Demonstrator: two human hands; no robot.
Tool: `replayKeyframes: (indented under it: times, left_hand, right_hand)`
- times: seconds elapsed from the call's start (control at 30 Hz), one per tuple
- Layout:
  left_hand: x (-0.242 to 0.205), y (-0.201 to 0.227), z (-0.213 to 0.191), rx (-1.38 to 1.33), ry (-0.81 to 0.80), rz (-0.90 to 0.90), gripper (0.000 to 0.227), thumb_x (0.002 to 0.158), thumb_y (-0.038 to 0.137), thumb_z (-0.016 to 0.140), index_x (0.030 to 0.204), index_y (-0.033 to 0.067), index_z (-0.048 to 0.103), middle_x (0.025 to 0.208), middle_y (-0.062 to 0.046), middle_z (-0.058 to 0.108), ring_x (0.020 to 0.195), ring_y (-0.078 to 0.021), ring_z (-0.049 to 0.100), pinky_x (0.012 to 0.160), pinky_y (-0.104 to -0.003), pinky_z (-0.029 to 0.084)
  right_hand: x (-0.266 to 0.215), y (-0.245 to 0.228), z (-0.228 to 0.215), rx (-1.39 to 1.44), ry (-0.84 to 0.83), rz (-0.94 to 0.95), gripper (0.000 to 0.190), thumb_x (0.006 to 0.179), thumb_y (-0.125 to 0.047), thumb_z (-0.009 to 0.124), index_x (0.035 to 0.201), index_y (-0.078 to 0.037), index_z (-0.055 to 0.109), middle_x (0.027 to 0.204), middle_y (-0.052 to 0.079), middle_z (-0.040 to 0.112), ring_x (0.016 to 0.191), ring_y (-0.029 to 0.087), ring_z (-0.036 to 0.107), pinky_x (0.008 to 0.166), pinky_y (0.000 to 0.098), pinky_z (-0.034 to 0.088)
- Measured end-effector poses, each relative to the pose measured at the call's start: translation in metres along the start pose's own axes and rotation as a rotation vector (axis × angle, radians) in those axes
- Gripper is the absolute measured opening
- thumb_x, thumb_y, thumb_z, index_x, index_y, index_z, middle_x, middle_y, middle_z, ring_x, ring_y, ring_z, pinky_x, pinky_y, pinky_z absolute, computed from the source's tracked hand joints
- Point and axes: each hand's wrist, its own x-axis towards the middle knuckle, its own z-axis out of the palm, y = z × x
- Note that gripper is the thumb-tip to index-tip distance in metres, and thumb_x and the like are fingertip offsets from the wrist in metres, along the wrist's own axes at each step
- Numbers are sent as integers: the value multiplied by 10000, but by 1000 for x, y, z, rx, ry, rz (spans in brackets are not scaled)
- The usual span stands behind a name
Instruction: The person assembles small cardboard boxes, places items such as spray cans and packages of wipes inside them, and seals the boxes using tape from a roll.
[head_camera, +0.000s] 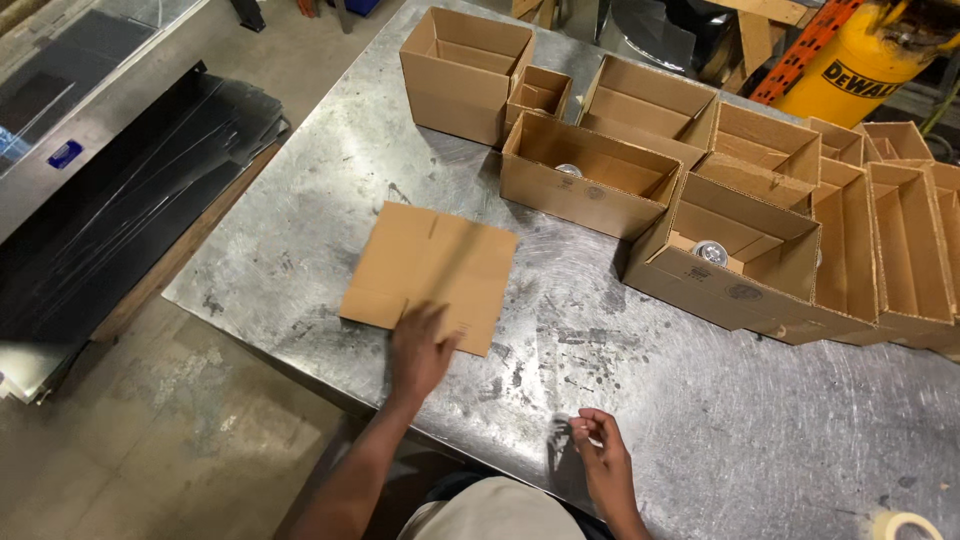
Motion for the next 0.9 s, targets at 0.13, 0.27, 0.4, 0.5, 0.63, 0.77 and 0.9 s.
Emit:
replayKeyframes:
  times: [0.13,0.27,0.4,0.5,0.63,0.77,0.9]
  left_hand:
    - [-8,-77,-13,161,331,-262,718,1113,505,715,1734,202,523,1783,-305,467,1594,-585,474,1236,-723,442]
    - [6,-118,-28,57,-153,-548,1009,985,534,763,1888,417,327,1906,-148,375,1757,-427,371,1364,-665,378]
    - [6,-135,-5,-139,13,-241,1083,793,214,951,1781,197,508,1694,-251,618,1526,-515,648,1239,-628,480]
    - [-3,-95,-13,-65,-97,-225,1174,737,292,1012,1793,227,502,1806,-274,514,1632,-483,546,1329,-582,378]
    - [-10,-41,-44,-304,43,-109,1025,818,233,1063,1725,101,605,1533,-295,716,1437,-527,686,1287,-627,455]
    - [-17,-12,-25,-266,147,52,384,1027,352,962,1347,178,840,1186,-10,873,1115,-239,821,1201,-442,533]
    - [-5,61,-47,-213,274,135,205,1129,358,852,1265,205,842,1145,55,851,1069,-173,813,1163,-417,558]
  right_hand:
    - [41,-12,26,-293,-30,-69,368,1123,-272,700,1480,-182,716,1533,54,794,1392,262,771,1051,414,658]
    - [109,-14,77,-427,-176,-351,832,1044,-105,806,1784,-27,434,1739,401,526,1593,644,509,1315,718,491]
    - [111,-66,124,-320,-274,-157,1047,1108,-351,801,1907,-78,182,1808,424,406,1638,606,489,1348,646,512]
    - [116,-69,116,-438,-188,-119,1195,992,-544,918,1899,-103,278,1821,339,422,1686,555,452,1403,653,431]
    - [107,-41,79,-376,-83,-174,1186,869,-381,1059,1814,-19,440,1613,330,482,1451,554,679,1122,510,707]
    - [53,-67,39,-560,46,-141,958,927,-370,1010,1726,-101,555,1575,238,518,1394,508,739,1094,576,708]
    - [-4,-95,12,-560,188,-220,819,896,-255,1029,1618,-75,688,1468,227,616,1294,466,800,1059,509,738]
